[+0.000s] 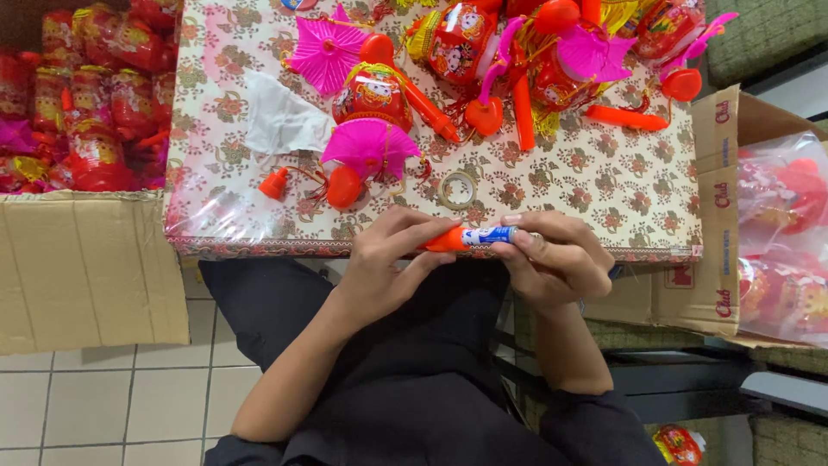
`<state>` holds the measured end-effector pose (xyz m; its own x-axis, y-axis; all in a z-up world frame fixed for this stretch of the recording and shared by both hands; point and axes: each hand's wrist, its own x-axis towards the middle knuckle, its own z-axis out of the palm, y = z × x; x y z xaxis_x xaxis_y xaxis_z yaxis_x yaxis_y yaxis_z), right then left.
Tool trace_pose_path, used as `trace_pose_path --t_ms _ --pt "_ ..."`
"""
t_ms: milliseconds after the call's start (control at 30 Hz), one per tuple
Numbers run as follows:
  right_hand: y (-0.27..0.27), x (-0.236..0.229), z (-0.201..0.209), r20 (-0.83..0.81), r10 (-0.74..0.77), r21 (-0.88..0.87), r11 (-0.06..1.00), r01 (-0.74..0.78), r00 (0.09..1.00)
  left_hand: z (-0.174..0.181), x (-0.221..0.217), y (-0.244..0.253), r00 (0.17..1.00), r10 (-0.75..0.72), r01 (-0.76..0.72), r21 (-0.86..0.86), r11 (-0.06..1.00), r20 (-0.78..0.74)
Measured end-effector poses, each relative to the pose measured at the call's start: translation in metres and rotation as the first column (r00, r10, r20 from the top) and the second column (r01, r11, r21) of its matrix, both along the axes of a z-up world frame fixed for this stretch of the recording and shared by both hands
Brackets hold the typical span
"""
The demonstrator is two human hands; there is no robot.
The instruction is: Cleaning a toy lantern with a cloth and attempting to insert batteries into its handle.
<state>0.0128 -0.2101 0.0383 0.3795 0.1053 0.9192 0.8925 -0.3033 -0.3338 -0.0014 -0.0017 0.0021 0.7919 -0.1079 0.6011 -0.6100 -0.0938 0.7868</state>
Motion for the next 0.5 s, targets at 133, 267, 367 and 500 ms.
trace_pose_path --t_ms 133,267,367,500 --pt "0.004 -0.001 0.005 0.012 0.029 -0.055 0.998 -0.028 1.0 0.007 -0.001 -0.001 1.0 -0.015 0.015 0.009 1.0 0.013" --pt "0.016 -0.001 0.017 -0.031 0.041 -0.103 0.994 -0.044 0.999 0.0 -0.002 -0.004 0.998 -0.053 0.053 -0.044 0.998 -0.013" --pt "0.025 0.001 0.021 -0.055 0.051 -0.164 0.985 -0.06 0.997 -0.001 0.0 -0.001 0.999 -0.038 0.038 -0.006 0.999 -0.037" --pt "0.029 -0.001 0.011 -0.187 0.096 -0.116 0.986 -0.119 0.978 0.003 0.003 0.001 1.0 -0.018 0.019 -0.093 0.995 0.003"
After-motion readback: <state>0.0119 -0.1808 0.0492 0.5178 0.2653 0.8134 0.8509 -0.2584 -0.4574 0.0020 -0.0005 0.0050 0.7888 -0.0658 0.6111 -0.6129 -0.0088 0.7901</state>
